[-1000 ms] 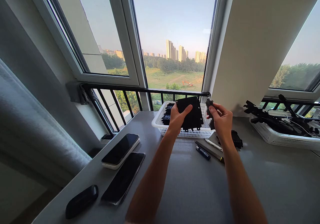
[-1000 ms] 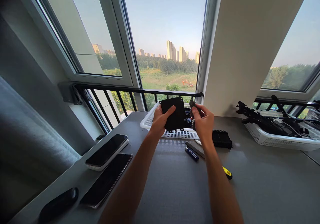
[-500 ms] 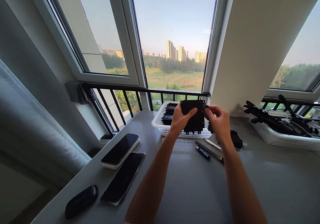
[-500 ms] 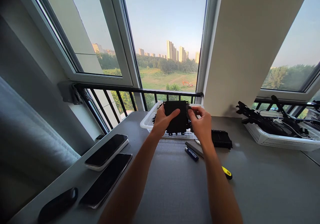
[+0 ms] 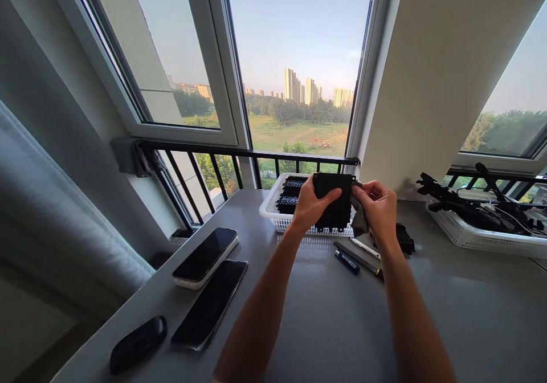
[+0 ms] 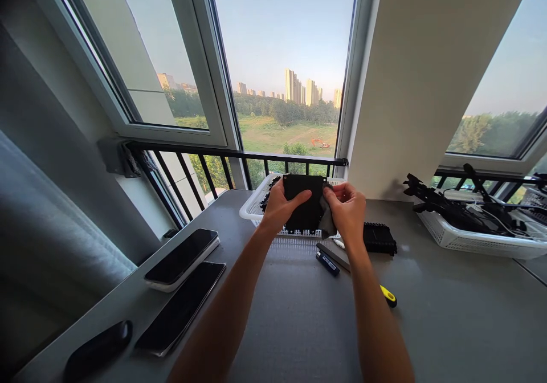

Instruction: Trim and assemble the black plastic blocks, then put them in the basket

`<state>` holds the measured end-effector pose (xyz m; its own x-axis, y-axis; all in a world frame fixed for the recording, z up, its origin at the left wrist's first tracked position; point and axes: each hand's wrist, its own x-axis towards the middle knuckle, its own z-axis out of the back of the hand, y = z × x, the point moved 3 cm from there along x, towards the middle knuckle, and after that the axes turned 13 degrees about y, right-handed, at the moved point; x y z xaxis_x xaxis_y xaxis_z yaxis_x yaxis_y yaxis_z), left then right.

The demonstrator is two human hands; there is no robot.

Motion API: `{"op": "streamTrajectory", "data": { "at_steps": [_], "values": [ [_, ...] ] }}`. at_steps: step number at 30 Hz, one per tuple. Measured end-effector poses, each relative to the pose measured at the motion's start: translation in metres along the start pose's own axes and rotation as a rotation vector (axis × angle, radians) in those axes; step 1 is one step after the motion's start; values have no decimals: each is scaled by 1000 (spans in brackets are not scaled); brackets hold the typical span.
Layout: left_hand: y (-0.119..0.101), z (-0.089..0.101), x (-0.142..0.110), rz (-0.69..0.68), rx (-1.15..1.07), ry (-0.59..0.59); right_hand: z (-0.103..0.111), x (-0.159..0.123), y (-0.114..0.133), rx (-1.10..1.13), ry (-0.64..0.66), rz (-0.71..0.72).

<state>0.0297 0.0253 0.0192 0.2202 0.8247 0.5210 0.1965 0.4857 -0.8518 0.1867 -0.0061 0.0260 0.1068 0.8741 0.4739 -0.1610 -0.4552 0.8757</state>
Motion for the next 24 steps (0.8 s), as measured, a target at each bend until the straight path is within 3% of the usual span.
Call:
{"op": "streamTrajectory", "data": {
  "at_steps": [4,8,16,20,24],
  "values": [
    [3,2,1,15,-54,-47,0,0,-2,38,95,-37],
    [6,10,2,36,-143,-181,-6,-1,-4,-20,236,-106],
    [13,21,5,102,-337,-261,3,-3,-6,-411,374,-189],
    [12,19,5,127,-310,-193,13,2,-1,-236,282,-102],
    [11,6,3,163,-249,-18,15,5,2,-29,92,31]
  ]
}}
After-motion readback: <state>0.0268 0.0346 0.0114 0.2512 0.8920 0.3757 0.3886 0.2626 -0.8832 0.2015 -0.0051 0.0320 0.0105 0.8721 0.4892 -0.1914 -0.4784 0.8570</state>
